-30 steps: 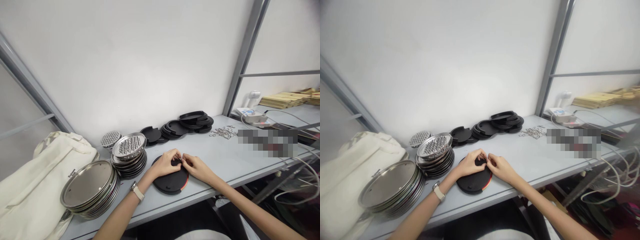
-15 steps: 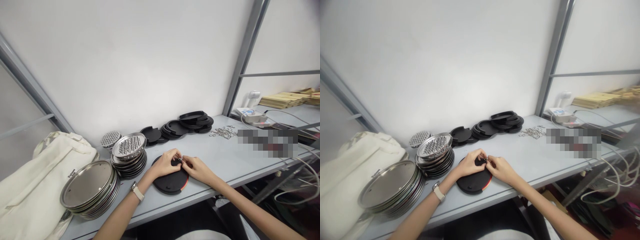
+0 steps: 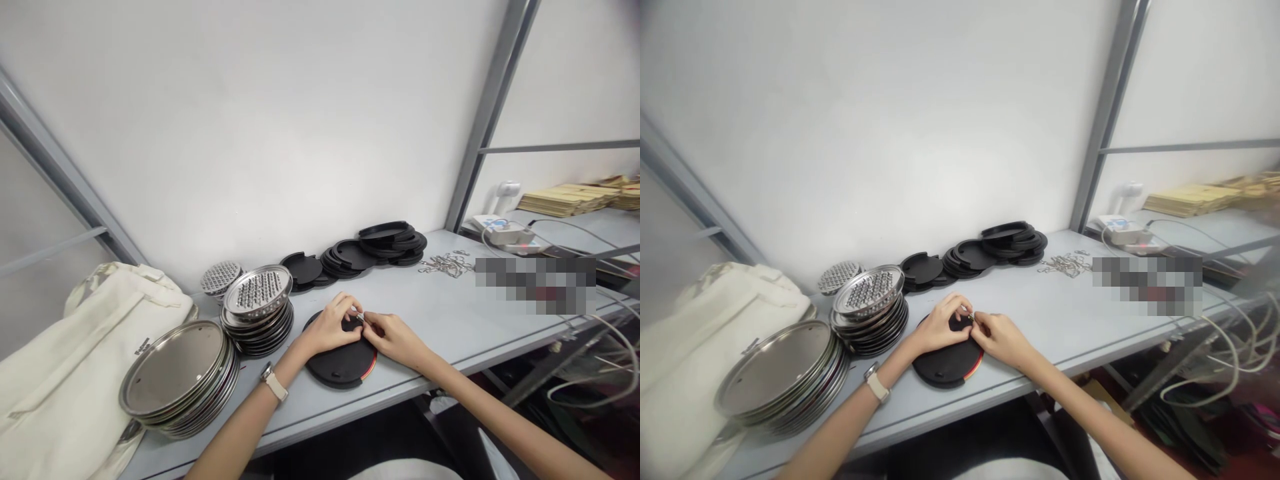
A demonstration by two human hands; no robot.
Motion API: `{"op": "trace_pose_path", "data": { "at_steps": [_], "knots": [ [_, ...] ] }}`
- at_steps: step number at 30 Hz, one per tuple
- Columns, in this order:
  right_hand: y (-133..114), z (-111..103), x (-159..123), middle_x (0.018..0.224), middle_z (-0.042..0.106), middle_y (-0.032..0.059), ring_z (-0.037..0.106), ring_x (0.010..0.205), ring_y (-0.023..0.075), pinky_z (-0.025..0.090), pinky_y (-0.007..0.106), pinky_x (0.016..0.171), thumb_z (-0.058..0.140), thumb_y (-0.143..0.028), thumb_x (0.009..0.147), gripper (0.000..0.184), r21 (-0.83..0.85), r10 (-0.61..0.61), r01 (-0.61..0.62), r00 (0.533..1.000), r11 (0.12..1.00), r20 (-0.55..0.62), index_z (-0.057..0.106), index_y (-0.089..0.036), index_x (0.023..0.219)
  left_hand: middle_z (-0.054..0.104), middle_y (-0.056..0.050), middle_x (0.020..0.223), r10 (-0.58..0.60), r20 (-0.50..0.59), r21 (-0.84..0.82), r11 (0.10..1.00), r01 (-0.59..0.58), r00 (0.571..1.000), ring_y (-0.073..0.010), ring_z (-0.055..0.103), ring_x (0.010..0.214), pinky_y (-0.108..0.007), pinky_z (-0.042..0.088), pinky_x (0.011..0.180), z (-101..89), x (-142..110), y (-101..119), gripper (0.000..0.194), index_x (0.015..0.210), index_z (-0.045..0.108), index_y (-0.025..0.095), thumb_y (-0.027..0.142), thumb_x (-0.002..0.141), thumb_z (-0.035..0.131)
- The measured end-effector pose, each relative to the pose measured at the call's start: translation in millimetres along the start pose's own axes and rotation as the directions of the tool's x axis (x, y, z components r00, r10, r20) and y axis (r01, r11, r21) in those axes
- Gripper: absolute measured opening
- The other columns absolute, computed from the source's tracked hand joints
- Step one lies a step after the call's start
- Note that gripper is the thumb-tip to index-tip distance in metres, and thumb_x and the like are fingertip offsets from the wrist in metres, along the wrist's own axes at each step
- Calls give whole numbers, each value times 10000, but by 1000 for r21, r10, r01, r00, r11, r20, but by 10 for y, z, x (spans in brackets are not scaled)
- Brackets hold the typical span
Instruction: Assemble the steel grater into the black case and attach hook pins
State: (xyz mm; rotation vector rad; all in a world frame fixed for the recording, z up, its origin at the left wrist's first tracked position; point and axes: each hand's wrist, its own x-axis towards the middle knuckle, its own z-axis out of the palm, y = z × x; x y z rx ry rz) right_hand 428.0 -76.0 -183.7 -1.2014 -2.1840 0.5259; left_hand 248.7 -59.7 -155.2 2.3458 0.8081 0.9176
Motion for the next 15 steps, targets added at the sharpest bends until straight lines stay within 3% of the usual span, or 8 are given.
{"op": "trace_pose_path", "data": {
  "at_steps": [15],
  "knots": [
    [17, -6, -4, 532, 384, -61, 384, 480, 96, 274, 218, 507, 377, -280, 863, 218, 13, -1, 2, 1000, 1000, -30, 392, -208, 658, 508, -10, 943, -20, -2, -19, 1000, 20, 1000, -118, 538, 803, -233, 472, 723, -4, 2, 12, 308, 973, 484, 189, 101, 697, 588]
  ]
}}
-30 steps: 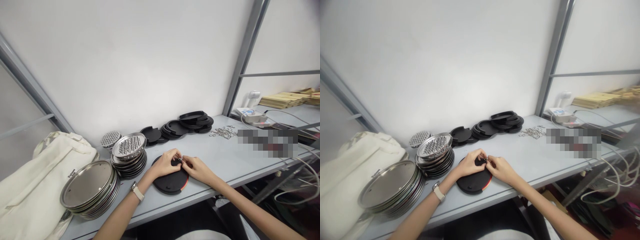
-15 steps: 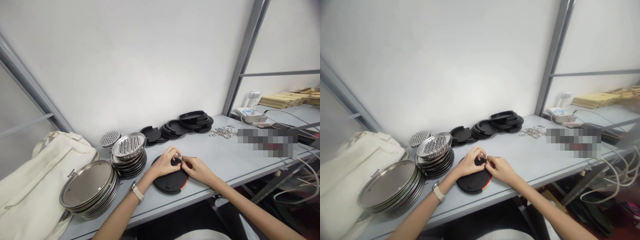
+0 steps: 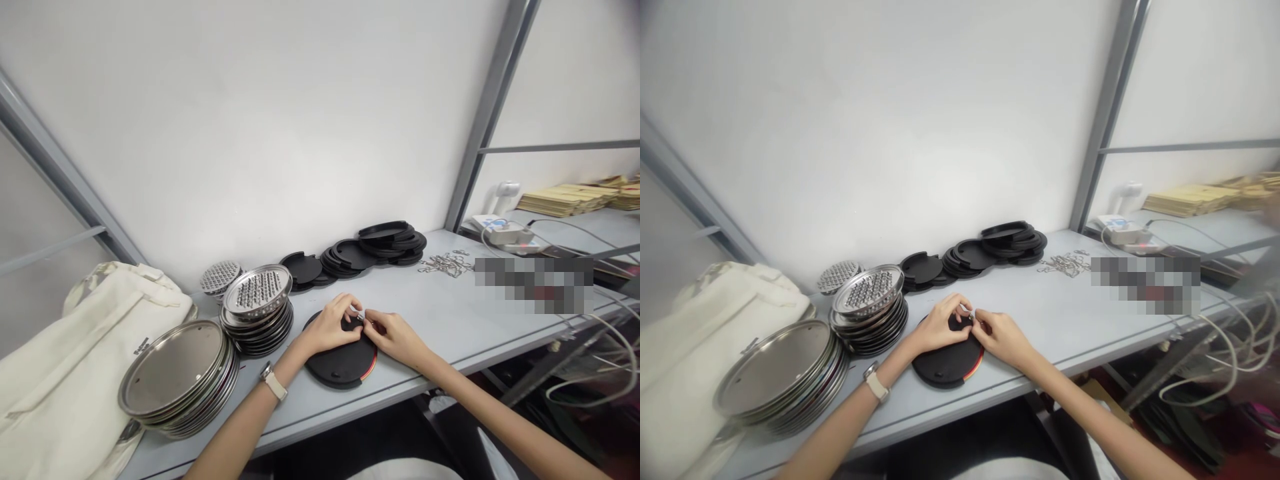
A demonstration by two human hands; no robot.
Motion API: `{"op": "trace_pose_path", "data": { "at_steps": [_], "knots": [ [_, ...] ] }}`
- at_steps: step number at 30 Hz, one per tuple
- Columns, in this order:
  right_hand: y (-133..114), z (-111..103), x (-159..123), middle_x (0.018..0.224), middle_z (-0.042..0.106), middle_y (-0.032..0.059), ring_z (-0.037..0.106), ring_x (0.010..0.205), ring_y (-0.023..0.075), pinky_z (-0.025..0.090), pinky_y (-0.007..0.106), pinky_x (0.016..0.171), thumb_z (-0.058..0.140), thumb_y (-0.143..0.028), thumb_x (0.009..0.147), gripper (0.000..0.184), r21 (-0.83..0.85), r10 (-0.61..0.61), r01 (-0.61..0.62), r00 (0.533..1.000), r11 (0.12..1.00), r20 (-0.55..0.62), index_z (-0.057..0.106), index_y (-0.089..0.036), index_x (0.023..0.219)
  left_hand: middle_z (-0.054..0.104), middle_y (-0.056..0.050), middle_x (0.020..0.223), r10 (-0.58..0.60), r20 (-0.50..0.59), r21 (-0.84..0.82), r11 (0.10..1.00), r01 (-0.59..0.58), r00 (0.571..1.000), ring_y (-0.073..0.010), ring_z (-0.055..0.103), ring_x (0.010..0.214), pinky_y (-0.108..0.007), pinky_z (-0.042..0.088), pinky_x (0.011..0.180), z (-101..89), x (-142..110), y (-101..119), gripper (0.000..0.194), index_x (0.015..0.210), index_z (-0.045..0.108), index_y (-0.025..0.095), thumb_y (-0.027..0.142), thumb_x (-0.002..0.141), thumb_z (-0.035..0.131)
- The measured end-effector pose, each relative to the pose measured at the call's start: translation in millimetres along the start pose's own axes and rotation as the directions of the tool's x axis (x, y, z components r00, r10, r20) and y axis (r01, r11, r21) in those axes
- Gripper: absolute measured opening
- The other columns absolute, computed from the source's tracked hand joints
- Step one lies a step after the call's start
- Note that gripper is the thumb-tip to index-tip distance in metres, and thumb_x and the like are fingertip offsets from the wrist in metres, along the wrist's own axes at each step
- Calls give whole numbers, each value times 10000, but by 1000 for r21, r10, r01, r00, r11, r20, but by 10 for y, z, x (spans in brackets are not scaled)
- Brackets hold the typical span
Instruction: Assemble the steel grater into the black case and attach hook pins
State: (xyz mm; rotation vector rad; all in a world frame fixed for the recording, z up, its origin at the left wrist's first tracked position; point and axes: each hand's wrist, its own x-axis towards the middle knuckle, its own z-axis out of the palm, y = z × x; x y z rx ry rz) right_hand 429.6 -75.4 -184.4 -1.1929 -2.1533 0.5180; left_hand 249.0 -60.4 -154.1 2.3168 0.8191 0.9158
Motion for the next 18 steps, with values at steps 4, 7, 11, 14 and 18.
{"op": "trace_pose_path", "data": {
  "at_steps": [4, 7, 11, 14, 18],
  "knots": [
    [2, -8, -2, 522, 358, -67, 357, 476, 89, 274, 212, 500, 383, -278, 858, 228, 32, 5, -3, 999, 999, -48, 371, -207, 641, 505, -8, 945, 3, 2, -12, 1000, -3, 1000, -108, 543, 780, -230, 480, 708, 5, 2, -9, 294, 970, 482, 190, 85, 707, 565],
    [-4, -17, 5, 512, 325, -73, 332, 471, 84, 271, 209, 499, 381, -274, 857, 243, 65, 18, -13, 997, 998, -78, 338, -207, 628, 501, -11, 952, 1, -3, -22, 1000, -1, 1000, -109, 555, 787, -233, 485, 708, 6, 4, -15, 294, 975, 473, 192, 64, 715, 530],
    [-6, -14, 17, 509, 334, -72, 339, 466, 85, 267, 214, 496, 377, -278, 862, 235, 77, 27, -21, 996, 997, -80, 349, -207, 640, 501, -16, 968, -18, -3, 3, 1000, 18, 1000, -125, 557, 825, -253, 478, 738, 6, 2, -11, 317, 997, 462, 199, 73, 715, 535],
    [-1, -5, 24, 519, 360, -71, 359, 464, 90, 268, 219, 497, 366, -303, 881, 230, 81, 31, -26, 997, 996, -67, 365, -210, 671, 508, -15, 980, -49, -10, 58, 997, 49, 999, -137, 555, 843, -279, 460, 773, 8, -3, -4, 315, 1001, 460, 203, 95, 719, 549],
    [-1, -3, 26, 527, 369, -71, 374, 469, 96, 268, 224, 500, 353, -321, 897, 228, 87, 25, -21, 999, 996, -47, 363, -215, 695, 521, -10, 986, -84, -7, 65, 994, 84, 996, -129, 557, 802, -268, 449, 734, 8, -3, -3, 306, 1002, 448, 204, 132, 729, 568]
  ]
}}
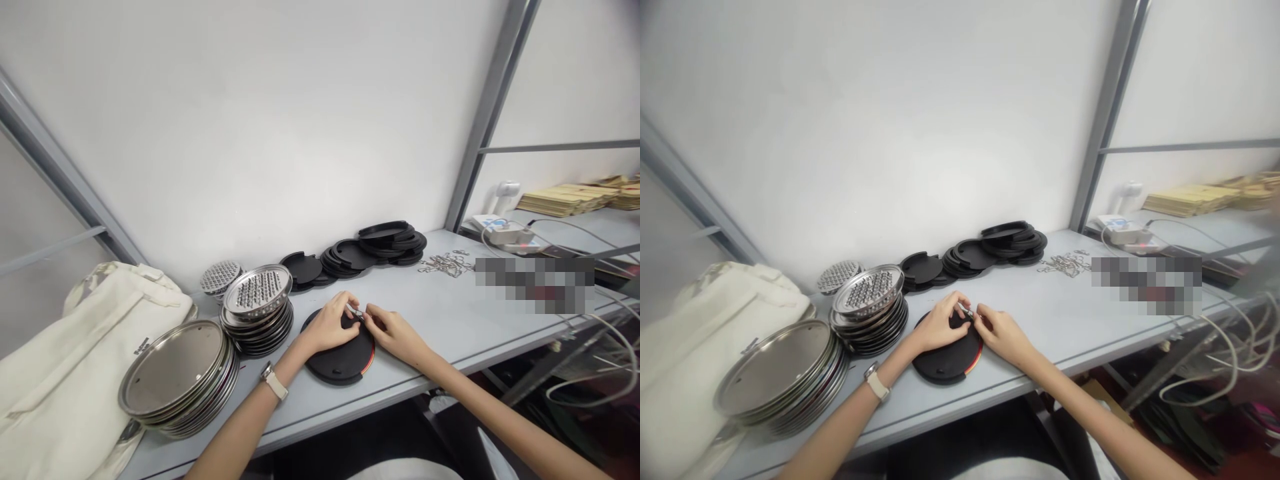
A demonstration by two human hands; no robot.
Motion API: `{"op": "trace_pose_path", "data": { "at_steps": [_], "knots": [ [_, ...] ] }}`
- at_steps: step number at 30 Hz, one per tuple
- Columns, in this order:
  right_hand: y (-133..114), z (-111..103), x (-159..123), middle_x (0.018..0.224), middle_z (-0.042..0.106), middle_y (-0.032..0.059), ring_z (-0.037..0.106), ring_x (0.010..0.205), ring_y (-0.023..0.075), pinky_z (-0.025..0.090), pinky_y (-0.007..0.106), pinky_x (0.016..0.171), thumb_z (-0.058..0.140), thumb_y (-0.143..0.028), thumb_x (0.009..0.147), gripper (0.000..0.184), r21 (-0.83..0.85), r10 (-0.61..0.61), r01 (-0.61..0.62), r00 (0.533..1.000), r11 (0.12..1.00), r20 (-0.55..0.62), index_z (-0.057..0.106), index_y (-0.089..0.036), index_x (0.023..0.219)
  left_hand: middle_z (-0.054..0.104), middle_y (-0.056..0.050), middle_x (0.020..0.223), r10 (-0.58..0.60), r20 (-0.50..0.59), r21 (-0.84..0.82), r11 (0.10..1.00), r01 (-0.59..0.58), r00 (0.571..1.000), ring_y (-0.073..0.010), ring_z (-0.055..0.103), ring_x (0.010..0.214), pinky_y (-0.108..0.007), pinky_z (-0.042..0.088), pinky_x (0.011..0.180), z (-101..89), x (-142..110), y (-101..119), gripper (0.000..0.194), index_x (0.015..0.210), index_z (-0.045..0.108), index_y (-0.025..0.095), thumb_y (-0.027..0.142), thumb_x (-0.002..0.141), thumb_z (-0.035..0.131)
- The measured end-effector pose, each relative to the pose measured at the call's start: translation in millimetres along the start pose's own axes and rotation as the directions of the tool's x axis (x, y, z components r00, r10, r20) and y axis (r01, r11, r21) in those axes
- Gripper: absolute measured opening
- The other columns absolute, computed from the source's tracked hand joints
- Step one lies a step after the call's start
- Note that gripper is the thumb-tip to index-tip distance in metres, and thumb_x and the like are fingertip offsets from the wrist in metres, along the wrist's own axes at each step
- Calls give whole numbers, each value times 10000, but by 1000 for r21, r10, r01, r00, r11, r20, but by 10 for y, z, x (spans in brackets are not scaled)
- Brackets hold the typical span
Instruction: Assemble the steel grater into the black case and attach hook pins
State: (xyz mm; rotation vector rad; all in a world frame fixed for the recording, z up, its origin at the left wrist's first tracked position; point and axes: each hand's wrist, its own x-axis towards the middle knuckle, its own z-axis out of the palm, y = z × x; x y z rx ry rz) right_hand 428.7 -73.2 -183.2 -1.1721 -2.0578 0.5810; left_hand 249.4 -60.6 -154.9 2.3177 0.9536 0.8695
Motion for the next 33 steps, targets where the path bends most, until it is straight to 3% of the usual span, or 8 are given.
{"op": "trace_pose_path", "data": {
  "at_steps": [11, 18, 22, 28, 33],
  "knots": [
    [-33, -1, -14, 548, 393, -69, 392, 474, 100, 267, 224, 510, 337, -296, 906, 191, -40, -3, 5, 999, 999, 33, 370, -223, 732, 448, -18, 1042, -13, 2, -79, 997, 13, 1000, -104, 556, 774, -251, 467, 698, 15, -14, -6, 424, 1061, 423, 222, 118, 688, 597],
    [-42, -8, -18, 548, 397, -56, 405, 487, 107, 269, 223, 523, 327, -281, 908, 222, -115, -30, 38, 997, 993, 70, 388, -218, 703, 432, -18, 1054, 4, 15, -56, 998, -3, 1000, -98, 543, 777, -253, 465, 725, 19, -23, 18, 386, 1062, 426, 228, 118, 717, 560],
    [-29, 1, -19, 546, 406, -52, 414, 486, 110, 274, 221, 520, 324, -276, 908, 226, -131, -37, 45, 997, 990, 64, 404, -217, 705, 438, -26, 1066, 10, 17, -2, 1000, -10, 1000, -121, 533, 820, -274, 459, 751, 6, -25, 36, 377, 1066, 432, 226, 136, 724, 563],
    [-2, 10, -19, 563, 473, -33, 450, 494, 118, 288, 226, 523, 331, -264, 902, 221, -161, -50, 60, 997, 985, 64, 446, -211, 721, 505, -16, 923, 48, 18, 10, 999, -48, 999, -155, 528, 868, -297, 443, 811, 6, -16, 41, 363, 1054, 432, 206, 118, 727, 564],
    [-24, 0, -19, 624, 561, 1, 516, 541, 141, 329, 238, 549, 310, -278, 916, 249, -136, -60, 68, 996, 988, 63, 502, -202, 778, 516, -39, 977, 76, 9, 49, 996, -77, 997, -184, 516, 931, -323, 428, 850, 2, -5, 48, 299, 992, 458, 198, 123, 721, 562]
  ]
}}
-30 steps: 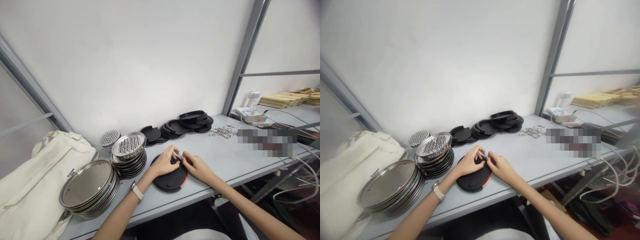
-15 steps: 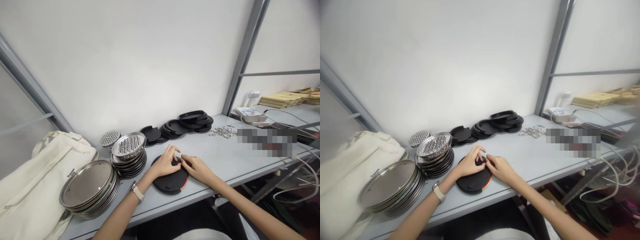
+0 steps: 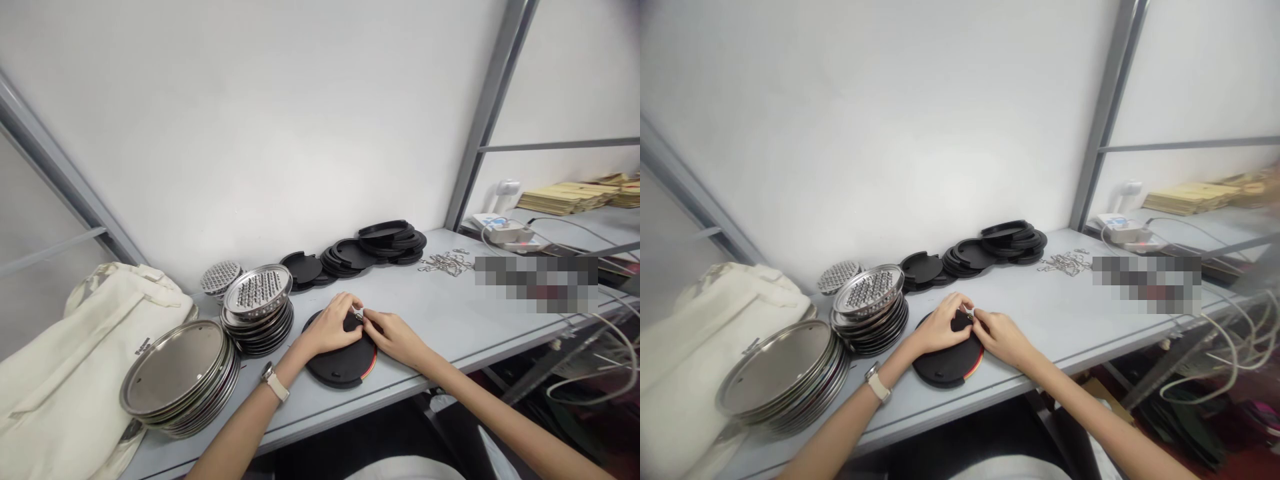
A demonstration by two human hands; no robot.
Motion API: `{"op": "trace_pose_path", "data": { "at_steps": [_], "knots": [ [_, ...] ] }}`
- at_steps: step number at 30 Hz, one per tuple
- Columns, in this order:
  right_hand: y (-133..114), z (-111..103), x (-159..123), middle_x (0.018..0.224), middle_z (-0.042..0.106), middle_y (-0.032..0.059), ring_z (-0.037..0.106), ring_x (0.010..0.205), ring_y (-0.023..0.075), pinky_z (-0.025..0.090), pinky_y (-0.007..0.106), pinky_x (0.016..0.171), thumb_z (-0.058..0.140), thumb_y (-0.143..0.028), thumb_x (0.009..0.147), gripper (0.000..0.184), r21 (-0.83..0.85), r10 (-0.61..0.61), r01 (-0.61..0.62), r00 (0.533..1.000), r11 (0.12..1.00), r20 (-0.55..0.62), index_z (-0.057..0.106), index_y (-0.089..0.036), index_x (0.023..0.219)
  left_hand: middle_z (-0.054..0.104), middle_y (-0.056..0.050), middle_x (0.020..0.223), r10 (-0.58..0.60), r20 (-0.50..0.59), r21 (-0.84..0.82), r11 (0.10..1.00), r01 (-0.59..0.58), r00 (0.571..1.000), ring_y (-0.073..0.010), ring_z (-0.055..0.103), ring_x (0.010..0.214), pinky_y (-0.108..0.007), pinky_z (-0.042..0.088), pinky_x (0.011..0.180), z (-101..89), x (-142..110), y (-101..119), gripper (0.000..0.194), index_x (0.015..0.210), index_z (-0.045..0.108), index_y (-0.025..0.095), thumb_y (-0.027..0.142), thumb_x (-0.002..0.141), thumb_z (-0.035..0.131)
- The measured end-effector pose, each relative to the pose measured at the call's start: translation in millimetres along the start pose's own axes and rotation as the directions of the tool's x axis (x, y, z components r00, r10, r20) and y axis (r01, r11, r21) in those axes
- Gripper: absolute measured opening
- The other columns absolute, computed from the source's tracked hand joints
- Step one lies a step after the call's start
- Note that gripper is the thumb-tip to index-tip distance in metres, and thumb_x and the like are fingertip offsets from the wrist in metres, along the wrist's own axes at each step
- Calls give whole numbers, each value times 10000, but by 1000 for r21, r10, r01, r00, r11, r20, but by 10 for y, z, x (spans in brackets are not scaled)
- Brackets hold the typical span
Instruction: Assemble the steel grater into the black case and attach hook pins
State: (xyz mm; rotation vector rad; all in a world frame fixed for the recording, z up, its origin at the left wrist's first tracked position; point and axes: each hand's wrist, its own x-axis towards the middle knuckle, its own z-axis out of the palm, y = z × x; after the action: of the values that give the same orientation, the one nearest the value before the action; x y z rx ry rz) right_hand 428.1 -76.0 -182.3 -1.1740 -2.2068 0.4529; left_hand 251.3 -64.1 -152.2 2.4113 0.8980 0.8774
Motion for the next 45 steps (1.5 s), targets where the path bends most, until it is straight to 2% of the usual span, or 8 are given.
{"op": "trace_pose_path", "data": {
  "at_steps": [5, 12, 19, 28, 36, 41, 45],
  "knots": [
    [-2, -7, -3, 710, 617, 29, 571, 606, 163, 374, 256, 596, 294, -285, 923, 266, 55, -7, 7, 1000, 998, 10, 539, -194, 873, 552, -30, 945, -11, 21, 4, 1000, 11, 1000, -181, 532, 907, -315, 427, 834, -4, 1, 2, 299, 994, 461, 201, 127, 725, 566],
    [-10, -14, -5, 679, 605, 20, 562, 583, 156, 360, 244, 572, 298, -293, 924, 269, 47, 1, -2, 1000, 999, 15, 531, -195, 834, 575, -24, 934, -22, 27, -17, 1000, 22, 999, -175, 547, 907, -296, 426, 829, -4, -1, -8, 290, 996, 478, 201, 130, 730, 567],
    [-21, -11, -3, 575, 527, -16, 495, 502, 132, 312, 233, 520, 309, -302, 919, 269, 23, 21, -21, 1000, 1000, -5, 480, -207, 734, 579, 4, 858, -38, 34, -146, 988, 42, 999, -129, 561, 813, -239, 446, 757, -2, -1, -37, 296, 1011, 492, 197, 125, 736, 577],
    [0, 14, -3, 567, 507, -14, 483, 491, 136, 304, 246, 524, 276, -329, 931, 290, 2, 23, -23, 1000, 1000, -16, 463, -211, 745, 588, 8, 839, -85, 58, -176, 980, 94, 995, -131, 563, 805, -249, 450, 762, -25, -1, -41, 312, 1017, 494, 200, 152, 727, 601],
    [2, -4, -8, 517, 434, -44, 408, 457, 116, 284, 235, 497, 305, -314, 917, 278, 80, 62, -53, 992, 995, -108, 401, -218, 674, 598, 4, 840, -64, 79, -232, 969, 81, 995, -132, 576, 801, -257, 462, 765, -10, 0, -32, 308, 1019, 483, 196, 136, 735, 583],
    [15, -11, -1, 500, 377, -58, 371, 449, 108, 276, 234, 495, 309, -306, 916, 284, 88, 77, -64, 985, 994, -151, 360, -220, 650, 580, 4, 848, -30, 67, -182, 982, 42, 997, -129, 567, 810, -265, 472, 791, 21, 0, -20, 293, 999, 476, 199, 93, 736, 551],
    [34, 1, 7, 520, 399, -56, 379, 455, 112, 292, 231, 500, 316, -323, 916, 263, 82, 87, -73, 979, 994, -186, 372, -225, 678, 536, -21, 986, -44, 46, -159, 986, 51, 998, -130, 571, 833, -274, 487, 784, 31, -1, -23, 334, 1019, 477, 200, 92, 717, 571]
  ]
}}
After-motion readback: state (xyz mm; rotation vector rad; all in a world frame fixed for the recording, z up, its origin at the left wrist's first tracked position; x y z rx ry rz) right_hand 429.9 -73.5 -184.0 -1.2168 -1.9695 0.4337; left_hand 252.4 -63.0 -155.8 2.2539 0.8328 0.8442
